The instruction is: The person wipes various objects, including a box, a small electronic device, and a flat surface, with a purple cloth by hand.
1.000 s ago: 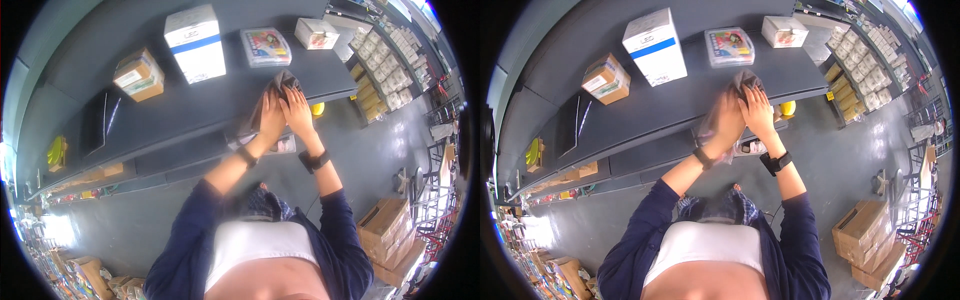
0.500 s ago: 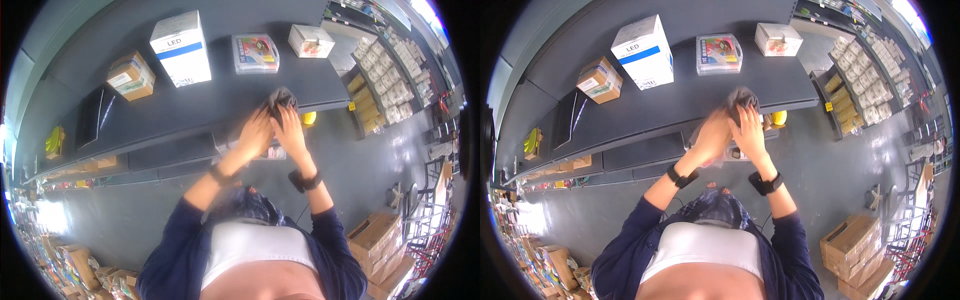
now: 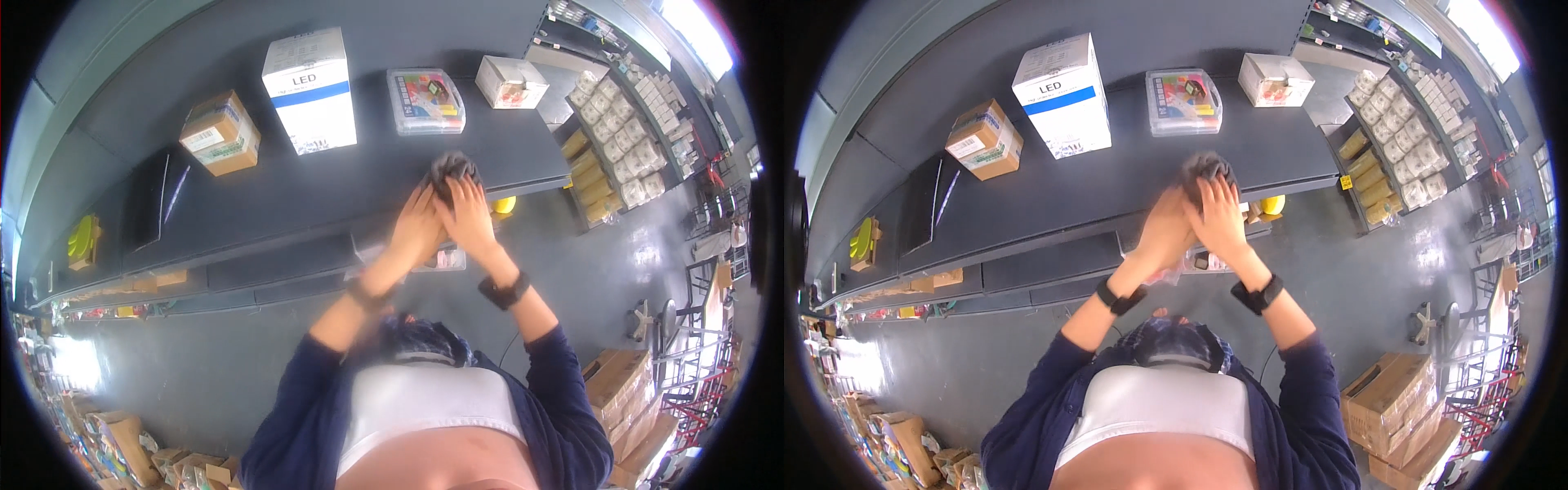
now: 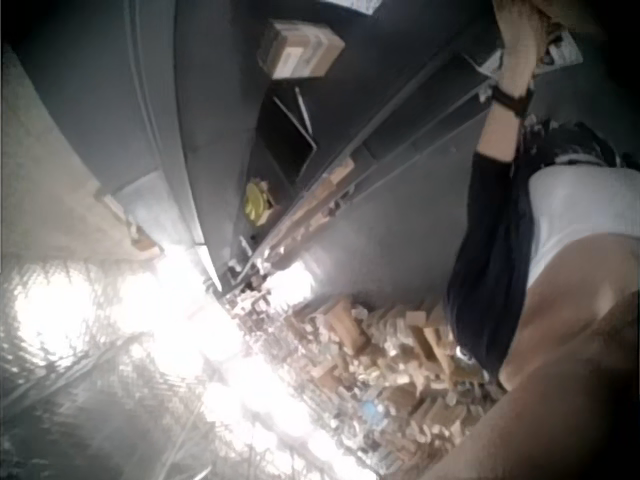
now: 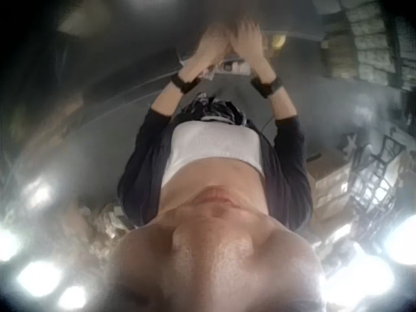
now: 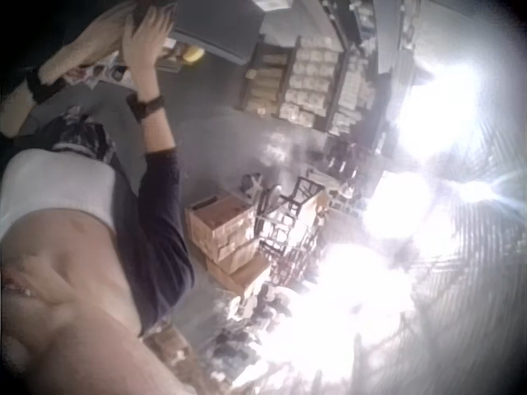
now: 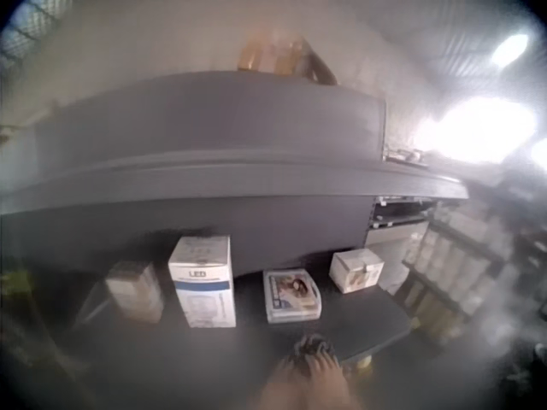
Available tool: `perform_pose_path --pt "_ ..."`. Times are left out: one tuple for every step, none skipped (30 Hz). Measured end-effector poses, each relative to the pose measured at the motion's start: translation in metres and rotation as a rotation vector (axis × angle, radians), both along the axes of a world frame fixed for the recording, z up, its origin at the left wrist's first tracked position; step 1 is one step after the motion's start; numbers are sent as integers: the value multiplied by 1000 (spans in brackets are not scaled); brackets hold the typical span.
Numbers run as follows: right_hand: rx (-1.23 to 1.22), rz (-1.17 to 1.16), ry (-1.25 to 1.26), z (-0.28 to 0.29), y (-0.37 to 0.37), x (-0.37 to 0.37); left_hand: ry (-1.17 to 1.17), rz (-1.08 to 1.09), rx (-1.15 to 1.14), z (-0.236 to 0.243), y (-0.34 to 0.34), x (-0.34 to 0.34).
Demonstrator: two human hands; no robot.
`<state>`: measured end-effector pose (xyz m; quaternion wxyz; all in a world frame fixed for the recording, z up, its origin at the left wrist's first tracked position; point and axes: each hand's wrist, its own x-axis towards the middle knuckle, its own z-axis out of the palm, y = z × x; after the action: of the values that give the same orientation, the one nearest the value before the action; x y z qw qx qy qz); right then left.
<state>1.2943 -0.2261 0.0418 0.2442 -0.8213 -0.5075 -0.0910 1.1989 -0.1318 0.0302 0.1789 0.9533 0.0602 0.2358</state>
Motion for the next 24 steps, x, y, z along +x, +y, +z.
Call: perform_pose_path --pt "14 18 45 4 -4 -10 -10 -26 -79 0 -2 -9" --pt "2 13 28 4 -1 -12 -30 -21 -64 -1 -2 -10" --pt "-6 3 9 7 2 -13 -53 -20 -46 1 -2 -10" --pt "-15 -6 -10 8 5 -12 -75 -19 -29 2 -3 -8" --pt "7 0 -20 8 11 -7 -127 51 37 1 -5 -2" --pt "31 13 -31 6 21 1 -179 128 104 -1 -8 7" --pt "49 21 -37 3 27 10 -226 201 166 -1 -11 15" --pt "98 53 -63 3 30 17 -159 195 170 -1 -9 21" --pt "98 67 -50 3 32 21 -88 193 175 3 -5 26" --pt "98 82 -38 4 32 25 -18 191 181 6 -5 30" --pt "98 97 -26 4 31 28 -35 183 167 4 -7 30" --pt "80 92 -19 5 25 27 -55 170 162 6 -9 28" --pt "66 95 -12 1 16 23 -74 164 161 5 -9 27" --pt "51 98 -4 -2 7 21 -89 167 148 5 -16 24" --pt "63 114 18 -4 -2 19 -104 181 139 4 -25 20" --pt "68 120 39 -2 -14 17 -121 184 123 5 -33 20" --pt "73 128 60 1 -23 20 -116 173 127 6 -38 26" --pt "63 141 98 4 -30 30 -108 167 128 7 -45 33" --pt "37 152 92 5 -36 43 -100 162 130 8 -51 41" --pt "10 164 86 6 -39 59 -94 141 163 4 -55 52" --pt "-14 182 81 6 -40 76 -89 177 217 4 -59 65" --pt "-3 187 79 7 -41 93 -91 205 264 6 -63 82" --pt "10 243 22 4 -41 112 -92 234 311 7 -66 98" --pt "-6 226 78 6 -39 130 36 203 294 8 -67 115"
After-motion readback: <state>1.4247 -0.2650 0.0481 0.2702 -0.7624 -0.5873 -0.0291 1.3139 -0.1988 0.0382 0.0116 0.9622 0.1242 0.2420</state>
